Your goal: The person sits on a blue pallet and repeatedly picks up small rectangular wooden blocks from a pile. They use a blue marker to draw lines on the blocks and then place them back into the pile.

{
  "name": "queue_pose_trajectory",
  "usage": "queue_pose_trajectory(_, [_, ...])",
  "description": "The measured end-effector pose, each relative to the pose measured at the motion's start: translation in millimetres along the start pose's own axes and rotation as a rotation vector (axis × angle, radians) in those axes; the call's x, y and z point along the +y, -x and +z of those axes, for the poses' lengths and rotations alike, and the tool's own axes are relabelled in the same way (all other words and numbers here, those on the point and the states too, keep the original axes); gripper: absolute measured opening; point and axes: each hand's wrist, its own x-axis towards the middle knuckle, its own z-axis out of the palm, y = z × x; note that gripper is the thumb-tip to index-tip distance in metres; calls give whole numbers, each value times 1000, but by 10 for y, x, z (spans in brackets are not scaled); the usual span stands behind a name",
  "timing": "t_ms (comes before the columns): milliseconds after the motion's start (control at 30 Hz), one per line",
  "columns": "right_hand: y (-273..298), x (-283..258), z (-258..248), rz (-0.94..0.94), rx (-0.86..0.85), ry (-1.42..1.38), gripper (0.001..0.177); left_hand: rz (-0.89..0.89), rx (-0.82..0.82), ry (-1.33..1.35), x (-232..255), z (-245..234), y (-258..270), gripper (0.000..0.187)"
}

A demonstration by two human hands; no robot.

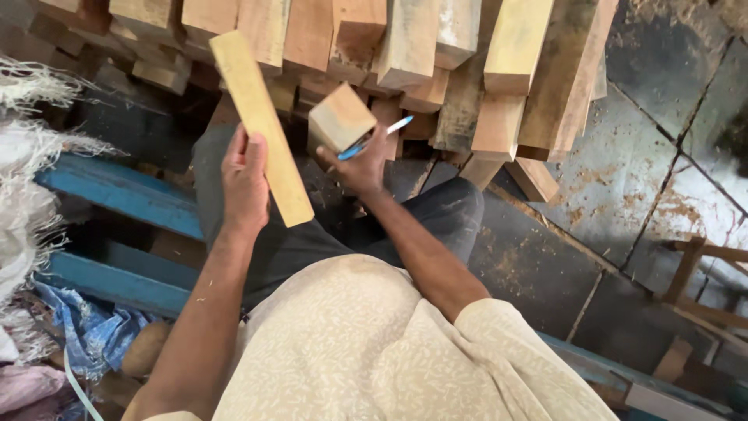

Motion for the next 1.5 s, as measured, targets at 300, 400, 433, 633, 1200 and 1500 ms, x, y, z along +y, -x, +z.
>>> queue_pose_trajectory(300, [143, 169, -51, 239, -33, 297, 93, -186, -177, -286, -224, 473, -239, 33])
queue_pose_trajectory(400, [153, 207, -41, 198, -72, 281, 97, -228, -214, -389, -200, 556, -327, 33])
queue_pose_trajectory(433, [188, 218, -40, 132, -57, 265, 98, -221, -232, -431, -192, 581, -364, 33])
queue_pose_trajectory(633, [189, 285, -54, 65, -72, 201, 100, -237, -267, -459, -171, 617, -395, 31])
queue_pose_trajectory(1200, [-508, -334, -750, 84, -228, -267, 38, -248, -199, -531, -164, 687, -390, 35])
queue_pose_trajectory(1500, [-609, -473, -518, 24, -199, -5, 23, -194, -202, -580, -219, 667, -413, 33])
